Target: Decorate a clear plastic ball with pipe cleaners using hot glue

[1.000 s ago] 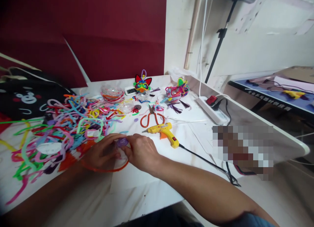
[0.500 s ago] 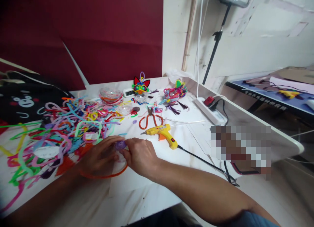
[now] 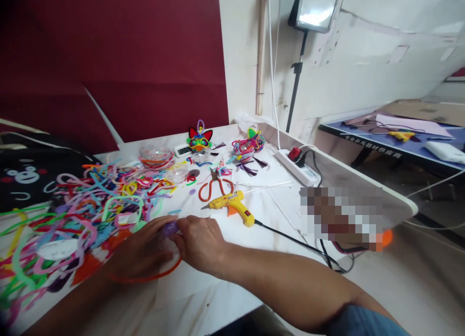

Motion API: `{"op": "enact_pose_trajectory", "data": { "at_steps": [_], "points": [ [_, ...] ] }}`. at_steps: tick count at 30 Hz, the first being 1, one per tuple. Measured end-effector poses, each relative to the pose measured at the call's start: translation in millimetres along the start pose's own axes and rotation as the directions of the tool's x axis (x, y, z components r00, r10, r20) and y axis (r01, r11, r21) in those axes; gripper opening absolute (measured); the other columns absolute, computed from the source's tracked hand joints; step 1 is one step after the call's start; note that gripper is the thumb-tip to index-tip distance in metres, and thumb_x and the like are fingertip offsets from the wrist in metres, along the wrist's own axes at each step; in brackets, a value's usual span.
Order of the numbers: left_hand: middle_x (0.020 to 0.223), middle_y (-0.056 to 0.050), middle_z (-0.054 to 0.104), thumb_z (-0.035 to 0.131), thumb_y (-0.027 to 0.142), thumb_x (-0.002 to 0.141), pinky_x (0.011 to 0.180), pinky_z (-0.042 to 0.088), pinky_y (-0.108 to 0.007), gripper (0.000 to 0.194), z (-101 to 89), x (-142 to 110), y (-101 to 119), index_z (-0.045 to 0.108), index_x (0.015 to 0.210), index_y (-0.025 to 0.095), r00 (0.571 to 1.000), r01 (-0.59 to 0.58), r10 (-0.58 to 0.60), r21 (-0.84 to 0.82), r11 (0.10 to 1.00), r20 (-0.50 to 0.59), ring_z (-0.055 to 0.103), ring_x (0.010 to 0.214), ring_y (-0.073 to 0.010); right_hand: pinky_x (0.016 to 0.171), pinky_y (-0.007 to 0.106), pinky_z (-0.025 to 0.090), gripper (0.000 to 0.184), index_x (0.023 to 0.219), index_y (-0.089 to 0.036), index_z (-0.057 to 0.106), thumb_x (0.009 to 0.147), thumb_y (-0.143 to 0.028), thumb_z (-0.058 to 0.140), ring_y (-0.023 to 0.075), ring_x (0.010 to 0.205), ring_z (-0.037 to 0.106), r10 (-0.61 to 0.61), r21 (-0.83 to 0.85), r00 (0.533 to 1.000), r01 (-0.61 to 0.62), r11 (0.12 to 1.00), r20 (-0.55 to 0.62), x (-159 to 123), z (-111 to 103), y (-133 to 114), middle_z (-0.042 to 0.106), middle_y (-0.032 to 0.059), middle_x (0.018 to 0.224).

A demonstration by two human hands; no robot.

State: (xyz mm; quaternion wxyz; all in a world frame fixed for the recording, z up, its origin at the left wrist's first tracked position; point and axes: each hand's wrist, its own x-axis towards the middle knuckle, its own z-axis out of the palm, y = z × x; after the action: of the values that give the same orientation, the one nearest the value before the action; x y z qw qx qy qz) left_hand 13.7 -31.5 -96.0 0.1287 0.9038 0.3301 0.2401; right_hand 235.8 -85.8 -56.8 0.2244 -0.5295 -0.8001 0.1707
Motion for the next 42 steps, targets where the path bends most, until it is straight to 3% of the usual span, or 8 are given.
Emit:
{"op": "enact_pose_trajectory", "data": {
  "at_steps": [6, 11, 17, 30, 42],
  "points": [
    [0.128, -0.014, 0.064, 0.062, 0.061, 0.081, 0.102, 0.052, -0.037, 0.064, 4.5, 0, 2, 0.052, 0.131, 0.022, 0.996, -0.026, 0.030, 0.051, 0.998, -0.088, 0.062, 0.118, -0.0283, 0.065, 0.029, 0.038, 0.026, 0.107, -0.020, 0.065, 0.097, -0.034, 0.046, 0.0183, 0.083, 0.064, -0.008, 0.000, 1.000, 0.008, 1.000, 0.005, 1, -1, 0, 0.070, 0.0057, 0.100],
    [0.123, -0.014, 0.066, 0.061, 0.055, 0.084, 0.096, 0.056, -0.038, 0.058, 4.9, 1, 17, 0.052, 0.129, 0.020, 0.986, 0.063, -0.036, 0.170, 0.983, -0.160, 0.065, 0.111, -0.0272, 0.065, 0.029, 0.038, 0.032, 0.122, -0.023, 0.061, 0.098, -0.034, 0.043, 0.0185, 0.085, 0.064, -0.017, 0.017, 1.000, 0.017, 1.000, -0.021, 1, -2, 0, 0.068, 0.0052, 0.102],
    [0.110, -0.014, 0.069, 0.058, 0.047, 0.086, 0.088, 0.059, -0.040, 0.045, 14.3, 2, 23, 0.054, 0.120, 0.018, 0.956, 0.028, 0.049, 0.259, 0.966, -0.289, 0.069, 0.100, -0.0265, 0.065, 0.029, 0.038, 0.033, 0.124, -0.024, 0.061, 0.098, -0.032, 0.043, 0.0181, 0.085, 0.063, -0.002, 0.026, 1.000, 0.002, 1.000, -0.004, 4, 1, 2, 0.067, 0.0047, 0.101],
    [0.111, -0.013, 0.068, 0.060, 0.038, 0.083, 0.087, 0.059, -0.042, 0.045, 21.5, -2, 23, 0.050, 0.124, 0.021, 0.954, 0.026, 0.044, 0.229, 0.973, -0.297, 0.069, 0.099, -0.0270, 0.066, 0.027, 0.039, 0.026, 0.112, -0.021, 0.065, 0.096, -0.027, 0.045, 0.0165, 0.081, 0.061, -0.028, 0.050, 0.999, 0.029, 0.998, -0.023, 5, 8, 5, 0.066, 0.0040, 0.095],
    [0.103, -0.011, 0.068, 0.064, 0.041, 0.081, 0.081, 0.060, -0.038, 0.044, 13.0, 3, 25, 0.052, 0.118, 0.020, 0.958, -0.019, 0.080, 0.215, 0.976, -0.275, 0.070, 0.092, -0.0252, 0.065, 0.027, 0.041, 0.029, 0.116, -0.020, 0.062, 0.096, -0.028, 0.043, 0.0167, 0.079, 0.062, -0.052, 0.000, 0.998, 0.052, 0.999, -0.044, 3, 13, 4, 0.066, 0.0048, 0.097]
  ]
}}
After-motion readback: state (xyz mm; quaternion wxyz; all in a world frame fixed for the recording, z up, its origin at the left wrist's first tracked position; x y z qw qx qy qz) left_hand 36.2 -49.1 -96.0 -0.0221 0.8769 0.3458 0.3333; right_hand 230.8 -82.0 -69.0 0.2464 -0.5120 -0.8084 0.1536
